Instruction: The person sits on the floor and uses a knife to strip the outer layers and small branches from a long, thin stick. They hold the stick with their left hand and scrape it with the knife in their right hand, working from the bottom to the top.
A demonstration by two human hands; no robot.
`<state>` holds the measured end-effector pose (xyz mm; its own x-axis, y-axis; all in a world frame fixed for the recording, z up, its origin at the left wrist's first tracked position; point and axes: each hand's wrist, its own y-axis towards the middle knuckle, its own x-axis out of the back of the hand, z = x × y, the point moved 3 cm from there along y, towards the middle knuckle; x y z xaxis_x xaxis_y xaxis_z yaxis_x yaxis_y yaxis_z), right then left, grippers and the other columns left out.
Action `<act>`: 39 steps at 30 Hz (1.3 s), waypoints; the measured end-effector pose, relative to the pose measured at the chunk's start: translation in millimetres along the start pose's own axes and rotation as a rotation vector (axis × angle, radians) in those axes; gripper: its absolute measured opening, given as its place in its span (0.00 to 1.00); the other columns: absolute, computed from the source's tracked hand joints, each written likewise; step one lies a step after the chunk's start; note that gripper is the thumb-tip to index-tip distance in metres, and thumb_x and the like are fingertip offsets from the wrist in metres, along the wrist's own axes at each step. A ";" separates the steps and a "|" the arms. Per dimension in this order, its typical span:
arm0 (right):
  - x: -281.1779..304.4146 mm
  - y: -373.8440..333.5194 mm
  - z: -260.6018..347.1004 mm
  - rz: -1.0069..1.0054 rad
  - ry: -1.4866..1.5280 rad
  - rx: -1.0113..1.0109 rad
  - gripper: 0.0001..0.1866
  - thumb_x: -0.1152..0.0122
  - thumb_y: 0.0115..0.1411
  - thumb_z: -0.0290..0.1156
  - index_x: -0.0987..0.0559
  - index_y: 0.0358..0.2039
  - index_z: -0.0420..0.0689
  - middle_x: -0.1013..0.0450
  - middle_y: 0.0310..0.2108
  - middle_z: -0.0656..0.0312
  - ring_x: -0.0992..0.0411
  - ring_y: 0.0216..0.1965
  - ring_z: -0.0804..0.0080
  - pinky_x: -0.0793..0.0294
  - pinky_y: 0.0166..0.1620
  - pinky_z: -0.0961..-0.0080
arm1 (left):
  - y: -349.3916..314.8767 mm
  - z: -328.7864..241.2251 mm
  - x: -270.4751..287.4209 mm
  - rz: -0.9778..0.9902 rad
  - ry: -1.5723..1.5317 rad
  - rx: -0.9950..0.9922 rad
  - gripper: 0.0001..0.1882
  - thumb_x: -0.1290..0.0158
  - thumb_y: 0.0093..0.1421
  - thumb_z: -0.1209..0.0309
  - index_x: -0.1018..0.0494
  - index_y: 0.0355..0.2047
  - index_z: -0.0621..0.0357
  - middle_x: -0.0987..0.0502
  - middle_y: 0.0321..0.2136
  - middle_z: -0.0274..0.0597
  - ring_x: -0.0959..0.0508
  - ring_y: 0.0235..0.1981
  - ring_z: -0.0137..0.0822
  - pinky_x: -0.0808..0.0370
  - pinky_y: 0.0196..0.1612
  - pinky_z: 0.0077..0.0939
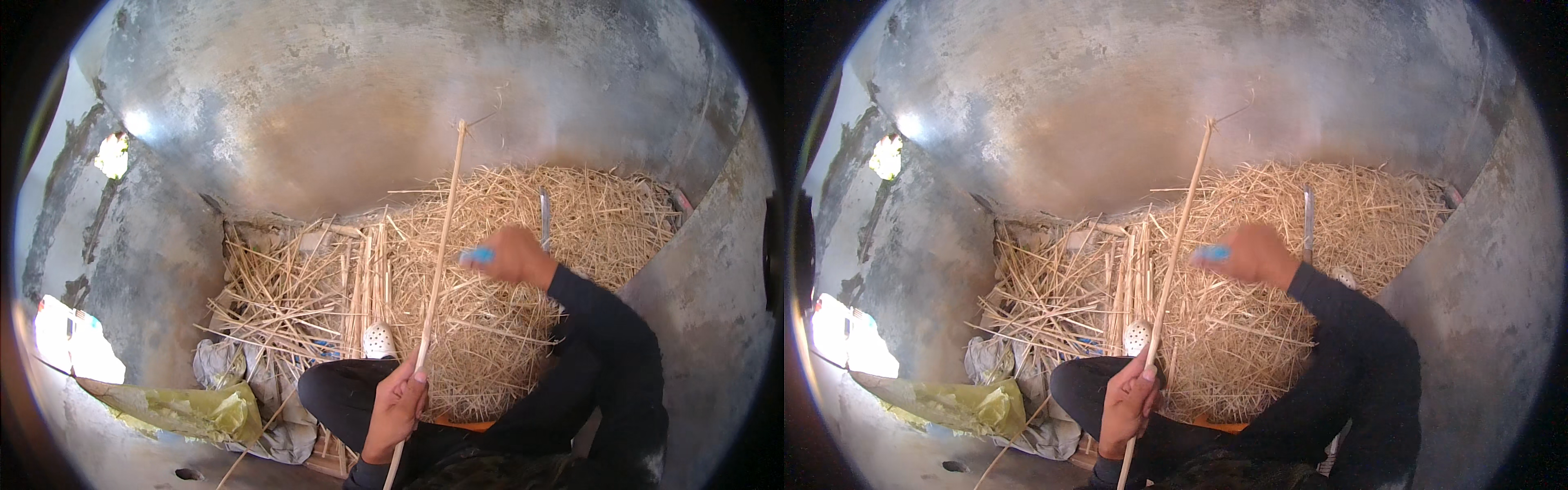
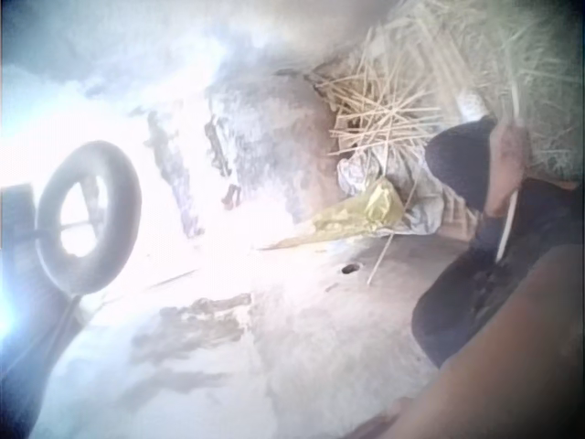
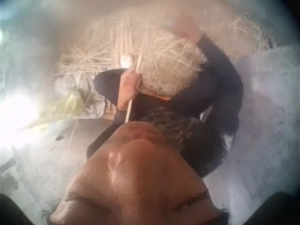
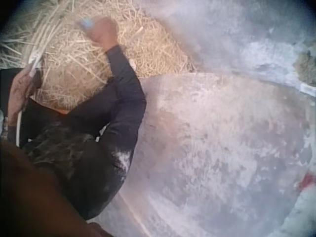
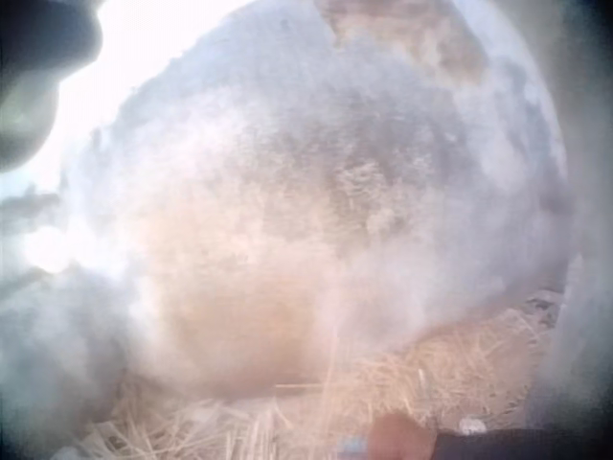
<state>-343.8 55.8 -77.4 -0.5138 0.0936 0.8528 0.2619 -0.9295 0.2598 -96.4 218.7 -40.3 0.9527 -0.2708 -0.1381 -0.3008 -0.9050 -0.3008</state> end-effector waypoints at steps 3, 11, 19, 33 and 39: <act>-1.5 -22.5 50.7 0.000 -0.040 0.222 0.40 0.57 0.51 0.75 0.24 0.10 0.49 0.36 0.07 0.61 0.34 0.11 0.63 0.36 0.18 0.67 | -1.8 -0.9 -0.8 0.005 -0.083 -0.034 0.26 0.56 0.68 0.69 0.45 0.64 0.63 0.41 0.17 0.23 0.43 0.16 0.15 0.45 0.19 0.10; 5.8 -7.4 23.1 -0.091 -0.047 0.097 0.42 0.58 0.49 0.77 0.27 0.08 0.47 0.36 0.06 0.61 0.32 0.10 0.64 0.34 0.17 0.67 | 6.0 0.0 -6.5 0.045 -0.055 -0.058 0.27 0.55 0.67 0.69 0.46 0.64 0.63 0.40 0.19 0.23 0.43 0.18 0.15 0.45 0.21 0.11; 12.0 -3.7 29.3 -0.210 -0.061 0.164 0.37 0.47 0.49 0.71 0.29 0.08 0.47 0.37 0.06 0.60 0.36 0.09 0.64 0.37 0.17 0.66 | 4.1 -7.7 -8.4 0.002 0.030 -0.051 0.27 0.55 0.67 0.69 0.45 0.63 0.65 0.41 0.19 0.23 0.43 0.18 0.15 0.47 0.20 0.11; 11.8 14.2 -18.4 -0.180 -0.058 0.025 0.40 0.56 0.51 0.75 0.26 0.09 0.47 0.38 0.06 0.61 0.37 0.09 0.64 0.38 0.17 0.66 | -0.8 -2.5 -12.5 0.002 0.112 -0.023 0.26 0.55 0.67 0.70 0.45 0.63 0.66 0.38 0.20 0.23 0.42 0.19 0.15 0.46 0.21 0.11; 11.4 34.3 -37.6 -0.269 -0.076 -0.033 0.42 0.59 0.52 0.76 0.23 0.11 0.46 0.36 0.07 0.63 0.35 0.11 0.66 0.37 0.18 0.66 | -2.6 -6.0 -16.8 0.015 0.076 -0.041 0.26 0.54 0.66 0.70 0.44 0.63 0.66 0.36 0.22 0.24 0.42 0.20 0.14 0.46 0.22 0.10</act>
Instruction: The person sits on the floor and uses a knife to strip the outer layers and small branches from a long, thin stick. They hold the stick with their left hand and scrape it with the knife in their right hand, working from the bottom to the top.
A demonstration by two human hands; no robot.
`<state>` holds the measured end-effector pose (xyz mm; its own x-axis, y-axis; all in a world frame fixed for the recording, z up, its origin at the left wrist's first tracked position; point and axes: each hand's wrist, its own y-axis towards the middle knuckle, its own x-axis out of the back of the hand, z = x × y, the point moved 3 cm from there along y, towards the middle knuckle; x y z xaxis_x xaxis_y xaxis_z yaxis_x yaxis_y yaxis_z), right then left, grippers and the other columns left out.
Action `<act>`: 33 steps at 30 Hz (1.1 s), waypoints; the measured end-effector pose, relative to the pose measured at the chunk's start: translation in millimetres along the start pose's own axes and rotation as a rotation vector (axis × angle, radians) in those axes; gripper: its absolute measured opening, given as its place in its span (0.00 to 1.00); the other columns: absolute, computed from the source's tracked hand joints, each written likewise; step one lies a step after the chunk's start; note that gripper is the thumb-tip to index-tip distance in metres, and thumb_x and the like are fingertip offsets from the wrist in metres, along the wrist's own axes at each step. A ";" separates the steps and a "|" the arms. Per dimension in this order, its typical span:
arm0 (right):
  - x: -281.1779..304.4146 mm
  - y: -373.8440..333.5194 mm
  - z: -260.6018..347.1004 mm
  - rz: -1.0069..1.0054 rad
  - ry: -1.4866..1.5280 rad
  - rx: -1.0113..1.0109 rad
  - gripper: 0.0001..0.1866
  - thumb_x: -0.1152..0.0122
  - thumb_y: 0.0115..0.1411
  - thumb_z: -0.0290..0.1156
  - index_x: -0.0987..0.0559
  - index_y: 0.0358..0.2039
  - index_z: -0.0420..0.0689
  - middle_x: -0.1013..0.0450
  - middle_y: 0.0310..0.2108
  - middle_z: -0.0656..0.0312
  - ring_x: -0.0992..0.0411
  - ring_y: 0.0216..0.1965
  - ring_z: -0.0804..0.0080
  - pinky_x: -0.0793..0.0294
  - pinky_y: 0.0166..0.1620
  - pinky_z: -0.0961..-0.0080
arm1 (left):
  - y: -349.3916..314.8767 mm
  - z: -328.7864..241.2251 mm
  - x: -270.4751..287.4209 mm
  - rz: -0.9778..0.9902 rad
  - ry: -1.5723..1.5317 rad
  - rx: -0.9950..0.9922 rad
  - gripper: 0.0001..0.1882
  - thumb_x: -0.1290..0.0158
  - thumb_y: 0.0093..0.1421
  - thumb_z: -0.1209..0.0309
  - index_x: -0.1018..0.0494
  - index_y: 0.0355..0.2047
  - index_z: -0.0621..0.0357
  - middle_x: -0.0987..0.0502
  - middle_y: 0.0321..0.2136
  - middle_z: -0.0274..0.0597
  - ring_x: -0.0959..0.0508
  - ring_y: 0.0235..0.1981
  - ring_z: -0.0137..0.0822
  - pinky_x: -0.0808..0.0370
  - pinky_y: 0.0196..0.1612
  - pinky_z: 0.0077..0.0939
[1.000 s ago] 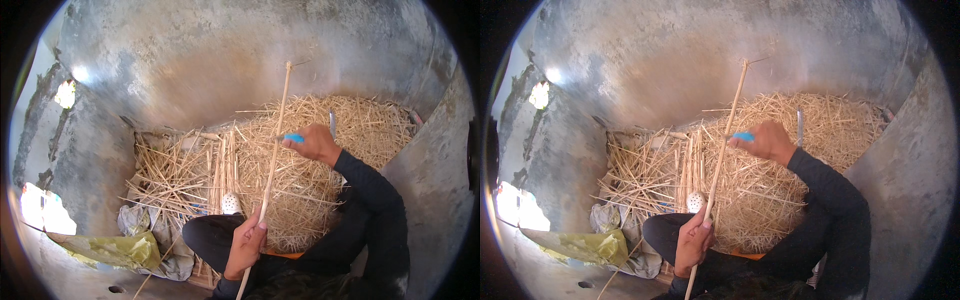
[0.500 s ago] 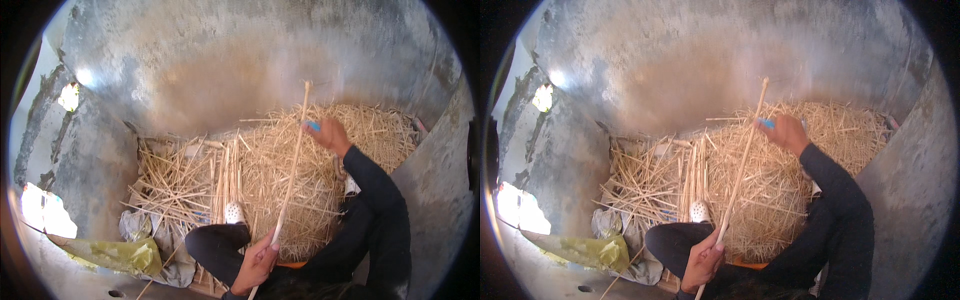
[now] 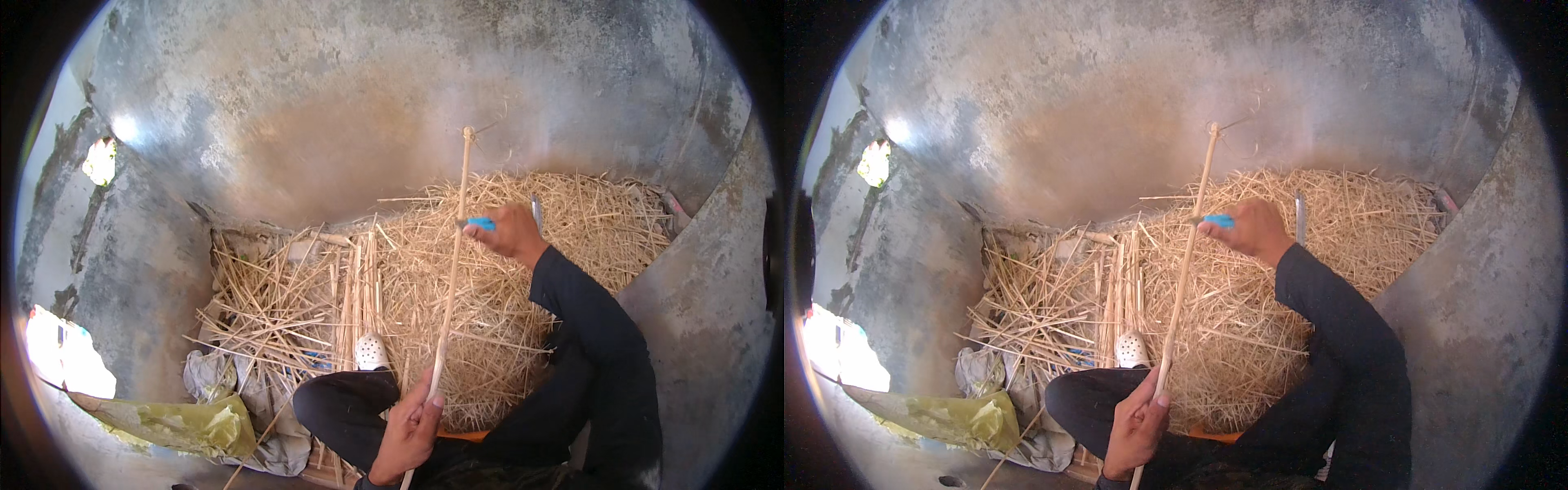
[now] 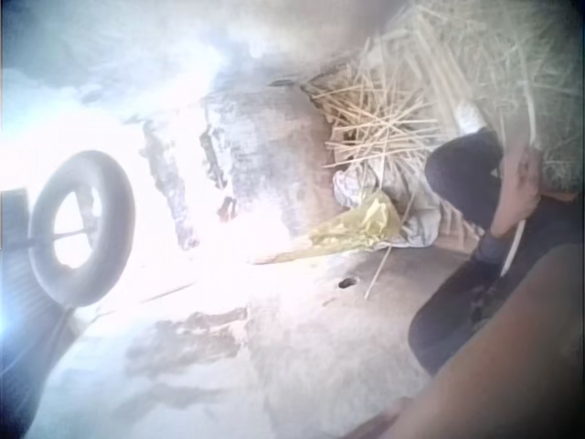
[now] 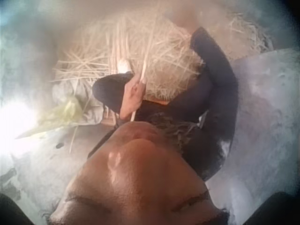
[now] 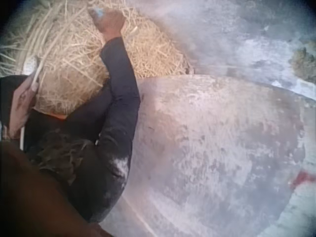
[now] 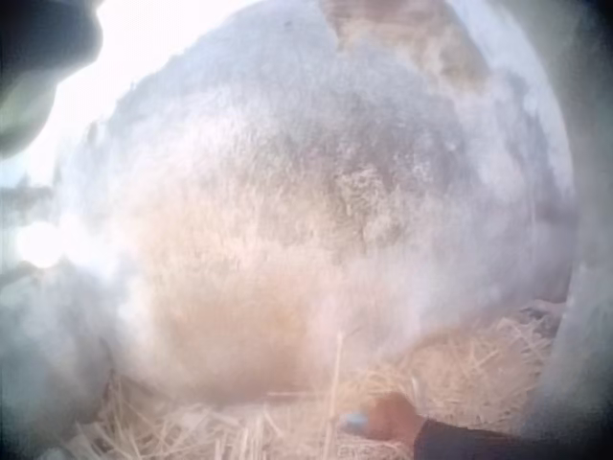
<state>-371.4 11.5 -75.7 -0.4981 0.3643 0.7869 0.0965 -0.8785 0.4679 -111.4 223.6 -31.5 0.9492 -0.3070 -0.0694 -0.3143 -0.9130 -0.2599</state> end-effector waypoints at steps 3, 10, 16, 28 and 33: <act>-8.9 16.9 -36.2 0.083 0.001 -0.282 0.44 0.64 0.54 0.75 0.27 0.09 0.45 0.36 0.08 0.62 0.38 0.11 0.67 0.40 0.18 0.64 | -12.3 1.3 -1.1 0.032 -0.007 0.047 0.25 0.56 0.67 0.74 0.45 0.62 0.68 0.34 0.29 0.26 0.40 0.25 0.14 0.43 0.26 0.09; 3.9 25.4 -115.9 -0.264 -0.155 -0.465 0.47 0.65 0.54 0.76 0.34 0.07 0.39 0.40 0.08 0.57 0.39 0.12 0.64 0.40 0.20 0.60 | -21.6 25.5 -6.6 0.053 0.066 0.087 0.25 0.54 0.66 0.73 0.43 0.61 0.68 0.35 0.26 0.23 0.42 0.23 0.14 0.45 0.24 0.08; -3.8 27.1 -107.6 0.009 0.067 -0.570 0.46 0.65 0.54 0.76 0.35 0.06 0.42 0.42 0.07 0.62 0.41 0.11 0.68 0.40 0.19 0.63 | -0.8 23.4 4.5 0.050 -0.023 0.112 0.26 0.55 0.66 0.70 0.44 0.62 0.66 0.38 0.15 0.24 0.41 0.13 0.16 0.44 0.15 0.11; -0.9 -33.3 52.8 0.135 0.059 0.061 0.41 0.58 0.51 0.76 0.26 0.09 0.47 0.38 0.06 0.61 0.34 0.10 0.65 0.37 0.16 0.66 | 6.2 8.8 19.4 -0.041 -0.108 0.017 0.28 0.53 0.65 0.70 0.45 0.63 0.66 0.39 0.17 0.23 0.42 0.15 0.15 0.45 0.17 0.10; 14.7 -35.8 80.5 0.137 0.133 0.161 0.40 0.53 0.52 0.72 0.26 0.09 0.45 0.39 0.05 0.59 0.35 0.10 0.62 0.37 0.17 0.66 | 0.7 -1.7 15.2 -0.069 -0.050 -0.001 0.26 0.54 0.66 0.73 0.44 0.63 0.65 0.37 0.20 0.22 0.43 0.18 0.13 0.45 0.20 0.09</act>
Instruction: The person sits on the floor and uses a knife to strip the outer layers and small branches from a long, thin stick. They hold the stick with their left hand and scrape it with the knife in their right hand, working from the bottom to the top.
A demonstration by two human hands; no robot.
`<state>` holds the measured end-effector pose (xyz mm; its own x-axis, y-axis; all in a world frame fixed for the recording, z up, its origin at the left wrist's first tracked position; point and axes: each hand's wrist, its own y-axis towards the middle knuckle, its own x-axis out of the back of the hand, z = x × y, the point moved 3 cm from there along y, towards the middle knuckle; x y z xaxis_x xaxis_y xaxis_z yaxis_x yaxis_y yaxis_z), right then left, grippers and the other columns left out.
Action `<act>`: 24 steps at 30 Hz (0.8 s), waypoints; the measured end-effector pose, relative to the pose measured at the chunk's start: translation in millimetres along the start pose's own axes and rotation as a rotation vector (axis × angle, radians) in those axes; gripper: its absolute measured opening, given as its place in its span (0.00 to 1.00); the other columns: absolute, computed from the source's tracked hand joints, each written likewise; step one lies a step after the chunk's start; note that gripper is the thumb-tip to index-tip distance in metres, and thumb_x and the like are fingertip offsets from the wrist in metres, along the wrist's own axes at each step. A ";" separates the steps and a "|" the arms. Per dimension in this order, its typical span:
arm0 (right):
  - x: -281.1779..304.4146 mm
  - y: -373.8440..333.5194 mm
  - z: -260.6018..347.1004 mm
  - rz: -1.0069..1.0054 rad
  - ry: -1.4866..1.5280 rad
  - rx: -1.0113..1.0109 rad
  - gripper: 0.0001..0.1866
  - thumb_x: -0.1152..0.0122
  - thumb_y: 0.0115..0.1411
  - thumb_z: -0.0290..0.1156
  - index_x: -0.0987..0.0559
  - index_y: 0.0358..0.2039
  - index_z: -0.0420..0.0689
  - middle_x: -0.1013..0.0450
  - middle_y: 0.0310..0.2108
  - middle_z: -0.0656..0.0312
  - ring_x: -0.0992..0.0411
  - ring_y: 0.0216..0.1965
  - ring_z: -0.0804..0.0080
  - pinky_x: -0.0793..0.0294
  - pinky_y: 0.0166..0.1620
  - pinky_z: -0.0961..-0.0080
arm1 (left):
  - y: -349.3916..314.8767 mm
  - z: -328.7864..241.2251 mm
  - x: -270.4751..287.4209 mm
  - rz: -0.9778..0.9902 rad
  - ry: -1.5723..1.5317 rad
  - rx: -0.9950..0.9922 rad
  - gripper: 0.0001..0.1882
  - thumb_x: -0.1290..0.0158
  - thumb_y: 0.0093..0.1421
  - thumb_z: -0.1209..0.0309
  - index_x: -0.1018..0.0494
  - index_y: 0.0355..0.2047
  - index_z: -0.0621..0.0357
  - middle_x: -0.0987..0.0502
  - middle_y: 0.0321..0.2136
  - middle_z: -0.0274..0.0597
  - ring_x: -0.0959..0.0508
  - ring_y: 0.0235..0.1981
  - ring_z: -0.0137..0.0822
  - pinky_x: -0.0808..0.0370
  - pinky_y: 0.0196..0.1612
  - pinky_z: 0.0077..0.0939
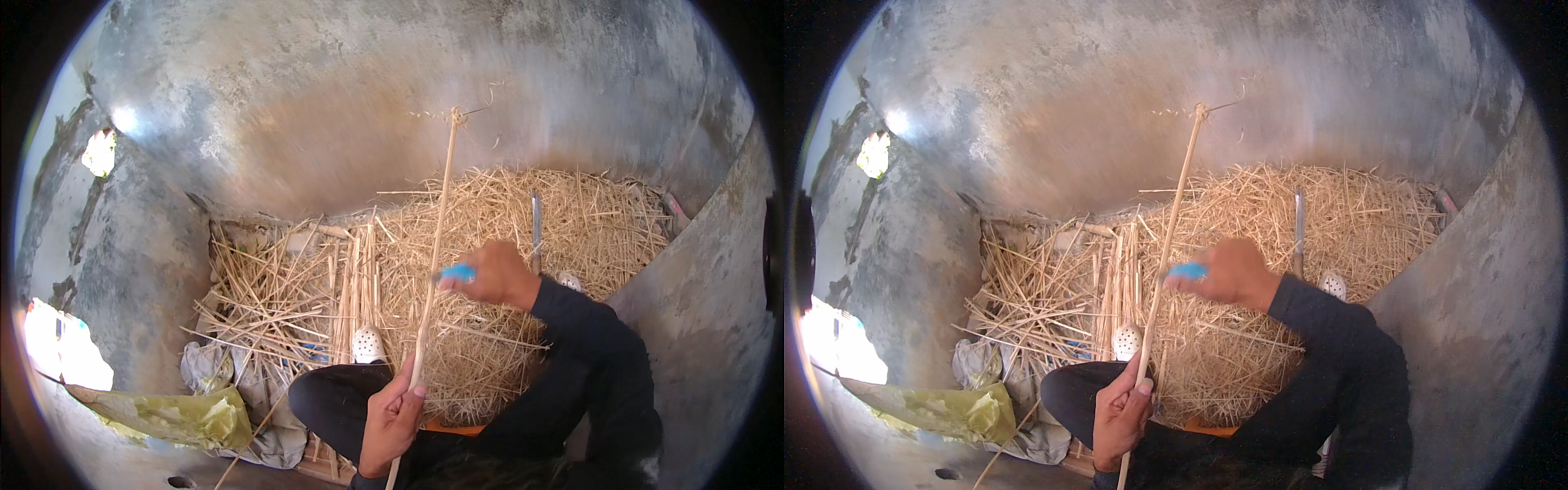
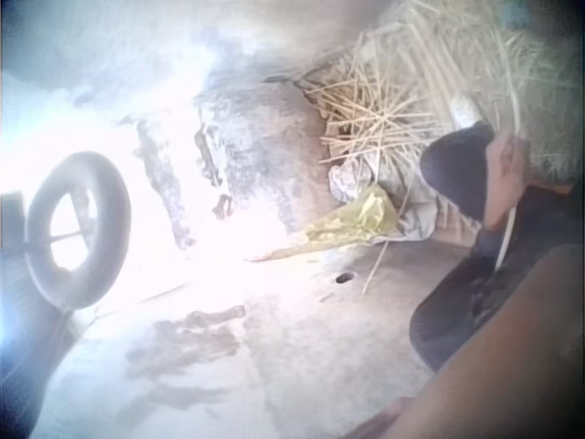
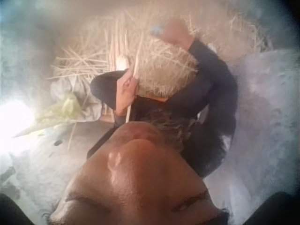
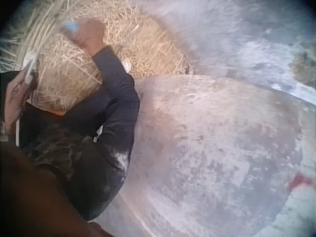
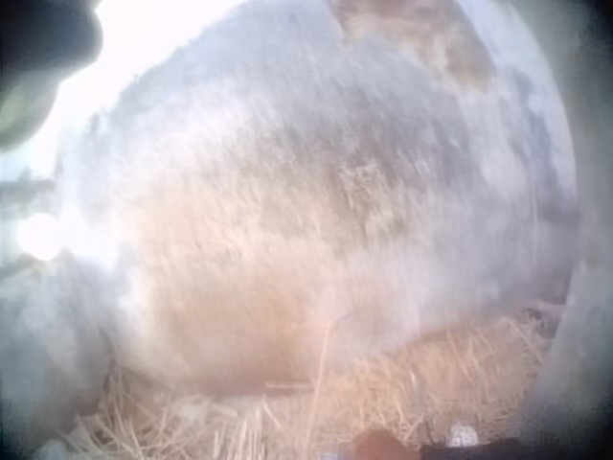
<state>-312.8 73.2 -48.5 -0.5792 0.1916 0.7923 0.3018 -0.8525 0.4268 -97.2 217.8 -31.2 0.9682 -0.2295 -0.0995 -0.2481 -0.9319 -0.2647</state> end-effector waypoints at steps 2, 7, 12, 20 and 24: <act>-2.8 -6.9 20.3 -0.023 0.005 0.152 0.39 0.55 0.53 0.72 0.25 0.09 0.47 0.38 0.06 0.59 0.36 0.10 0.63 0.38 0.17 0.66 | -2.3 0.7 0.9 -0.013 0.043 -0.026 0.25 0.55 0.66 0.73 0.44 0.63 0.66 0.35 0.23 0.22 0.43 0.21 0.13 0.45 0.22 0.08; -3.6 18.1 -50.1 0.005 -0.070 -0.187 0.44 0.66 0.51 0.78 0.28 0.08 0.48 0.38 0.07 0.64 0.36 0.10 0.70 0.39 0.16 0.68 | -7.0 -2.6 0.4 0.002 0.172 -0.052 0.25 0.55 0.66 0.75 0.44 0.62 0.67 0.32 0.30 0.25 0.42 0.25 0.14 0.43 0.26 0.08; -12.0 1.1 -3.6 -0.011 -0.043 0.038 0.44 0.69 0.51 0.79 0.29 0.07 0.50 0.40 0.05 0.66 0.38 0.09 0.71 0.40 0.15 0.69 | -10.2 -9.4 0.1 -0.036 0.230 -0.095 0.25 0.55 0.66 0.75 0.43 0.62 0.68 0.29 0.32 0.28 0.38 0.26 0.15 0.39 0.28 0.08; -10.4 7.4 -38.4 -0.029 -0.087 -0.111 0.44 0.62 0.49 0.79 0.27 0.08 0.47 0.38 0.05 0.60 0.36 0.09 0.68 0.38 0.15 0.67 | -5.7 -2.9 2.0 -0.024 0.478 -0.261 0.23 0.54 0.64 0.75 0.39 0.59 0.68 0.25 0.27 0.42 0.33 0.27 0.18 0.32 0.30 0.15; -14.5 -3.9 8.7 -0.026 0.015 0.065 0.41 0.52 0.48 0.75 0.26 0.08 0.46 0.38 0.05 0.60 0.36 0.08 0.64 0.39 0.16 0.65 | -7.5 0.8 8.7 -0.069 0.578 -0.227 0.23 0.54 0.63 0.76 0.39 0.59 0.67 0.28 0.21 0.50 0.31 0.21 0.21 0.31 0.26 0.19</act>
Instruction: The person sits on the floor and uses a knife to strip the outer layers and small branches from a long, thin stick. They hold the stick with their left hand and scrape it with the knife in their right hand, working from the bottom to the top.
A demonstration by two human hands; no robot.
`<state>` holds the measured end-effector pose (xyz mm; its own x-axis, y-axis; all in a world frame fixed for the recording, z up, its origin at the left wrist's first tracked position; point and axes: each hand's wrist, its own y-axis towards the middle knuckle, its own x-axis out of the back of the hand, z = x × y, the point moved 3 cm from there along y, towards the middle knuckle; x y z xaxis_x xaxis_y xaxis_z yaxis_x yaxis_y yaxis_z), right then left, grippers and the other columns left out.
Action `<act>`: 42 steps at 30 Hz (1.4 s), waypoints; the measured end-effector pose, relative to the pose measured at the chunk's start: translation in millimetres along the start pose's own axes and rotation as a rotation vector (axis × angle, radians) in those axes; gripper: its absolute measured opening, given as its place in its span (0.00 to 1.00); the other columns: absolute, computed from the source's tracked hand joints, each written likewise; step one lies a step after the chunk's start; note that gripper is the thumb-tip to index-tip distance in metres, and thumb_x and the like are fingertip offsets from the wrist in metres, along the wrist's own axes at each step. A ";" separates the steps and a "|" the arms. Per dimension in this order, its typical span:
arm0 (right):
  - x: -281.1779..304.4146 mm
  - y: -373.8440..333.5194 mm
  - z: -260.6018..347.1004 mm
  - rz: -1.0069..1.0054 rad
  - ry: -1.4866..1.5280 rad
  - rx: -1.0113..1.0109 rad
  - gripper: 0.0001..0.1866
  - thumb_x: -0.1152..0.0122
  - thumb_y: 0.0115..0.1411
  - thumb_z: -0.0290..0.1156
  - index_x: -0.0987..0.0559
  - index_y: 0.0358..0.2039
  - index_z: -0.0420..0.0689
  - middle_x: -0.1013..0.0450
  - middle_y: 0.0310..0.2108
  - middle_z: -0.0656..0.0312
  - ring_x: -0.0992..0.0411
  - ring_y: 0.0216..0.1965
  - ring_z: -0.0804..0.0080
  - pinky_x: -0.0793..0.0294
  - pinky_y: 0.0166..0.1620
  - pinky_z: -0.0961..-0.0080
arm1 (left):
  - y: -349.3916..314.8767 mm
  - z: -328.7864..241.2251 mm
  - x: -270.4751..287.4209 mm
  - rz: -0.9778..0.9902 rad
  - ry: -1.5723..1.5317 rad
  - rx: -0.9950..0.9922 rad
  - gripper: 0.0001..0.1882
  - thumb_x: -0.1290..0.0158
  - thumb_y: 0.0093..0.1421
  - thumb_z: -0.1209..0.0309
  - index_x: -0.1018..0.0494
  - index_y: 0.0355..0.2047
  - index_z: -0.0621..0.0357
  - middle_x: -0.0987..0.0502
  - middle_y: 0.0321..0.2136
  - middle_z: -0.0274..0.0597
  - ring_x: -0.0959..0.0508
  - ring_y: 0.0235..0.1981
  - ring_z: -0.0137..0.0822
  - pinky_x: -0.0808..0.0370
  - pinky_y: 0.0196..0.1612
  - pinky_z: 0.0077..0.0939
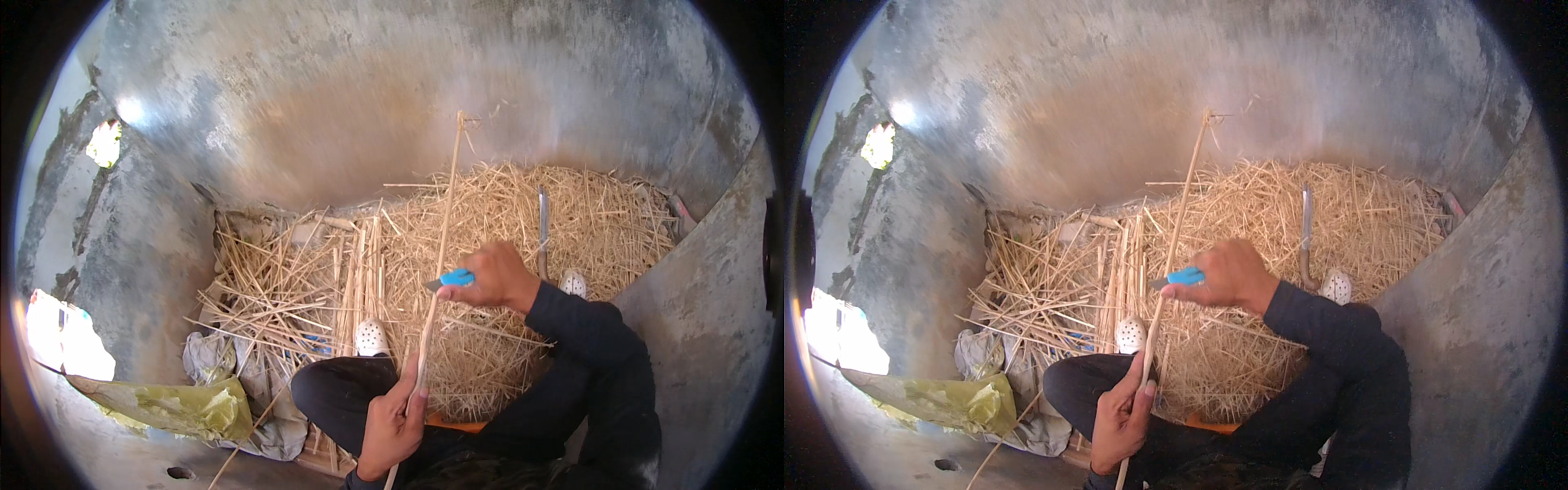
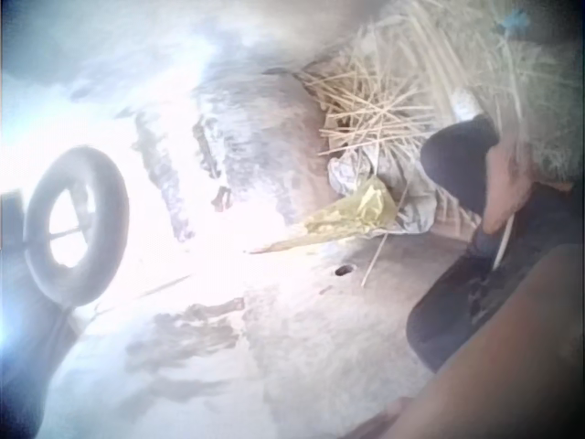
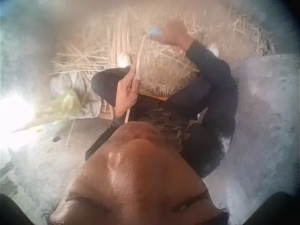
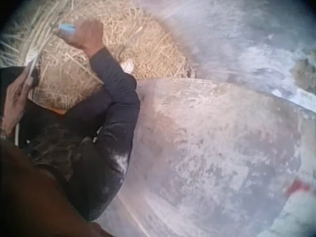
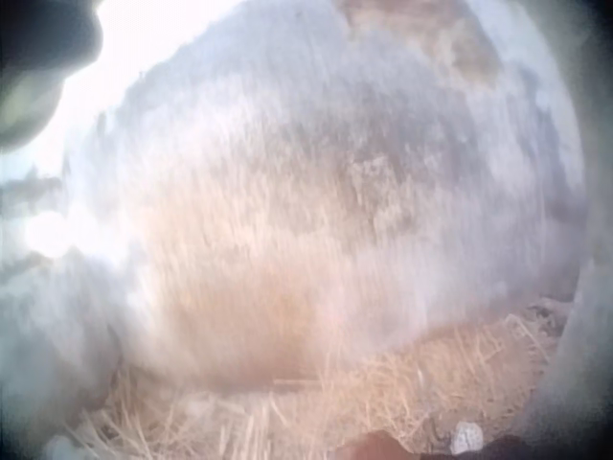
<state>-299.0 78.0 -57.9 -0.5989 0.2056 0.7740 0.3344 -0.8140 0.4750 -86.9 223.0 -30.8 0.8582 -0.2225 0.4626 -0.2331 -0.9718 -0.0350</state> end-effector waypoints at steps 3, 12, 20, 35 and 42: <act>0.6 10.1 -17.8 0.044 -0.120 -0.025 0.43 0.58 0.47 0.79 0.26 0.08 0.46 0.36 0.06 0.60 0.34 0.09 0.64 0.37 0.16 0.66 | 11.0 -13.4 1.1 -0.009 0.095 -0.043 0.24 0.54 0.62 0.76 0.38 0.58 0.66 0.31 0.17 0.51 0.29 0.16 0.29 0.32 0.24 0.22; 0.5 36.5 -89.7 -0.021 -0.164 -0.233 0.44 0.61 0.49 0.79 0.31 0.05 0.47 0.42 0.04 0.66 0.39 0.08 0.70 0.43 0.13 0.68 | 10.2 -12.4 3.1 0.009 0.206 -0.042 0.25 0.52 0.59 0.78 0.38 0.58 0.66 0.32 0.14 0.54 0.28 0.13 0.46 0.33 0.19 0.28; 11.7 46.9 -150.2 -0.088 -0.224 -0.501 0.45 0.62 0.51 0.78 0.31 0.07 0.44 0.41 0.05 0.63 0.37 0.09 0.67 0.39 0.16 0.64 | -10.7 -4.8 -5.7 0.113 0.076 0.036 0.25 0.53 0.62 0.77 0.39 0.60 0.64 0.35 0.16 0.35 0.39 0.19 0.16 0.39 0.21 0.13; 16.1 29.4 -96.9 0.195 -0.081 -0.487 0.43 0.65 0.51 0.79 0.34 0.06 0.48 0.42 0.08 0.67 0.39 0.11 0.73 0.40 0.16 0.69 | 9.8 29.6 -13.7 0.051 -0.842 0.321 0.26 0.56 0.67 0.72 0.45 0.64 0.61 0.42 0.13 0.24 0.44 0.13 0.16 0.45 0.17 0.09; 7.5 -6.9 -10.8 0.122 -0.046 -0.117 0.45 0.64 0.49 0.80 0.28 0.07 0.47 0.37 0.06 0.62 0.34 0.10 0.66 0.37 0.16 0.68 | 10.6 6.2 -12.3 0.120 -0.933 0.275 0.25 0.57 0.67 0.73 0.46 0.63 0.64 0.43 0.12 0.24 0.44 0.12 0.17 0.43 0.18 0.12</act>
<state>-313.7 79.3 -60.0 -0.5243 0.1240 0.8425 0.3138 -0.8916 0.3265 -97.2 214.9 -42.3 0.8806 -0.1777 -0.4393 -0.3288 -0.8967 -0.2963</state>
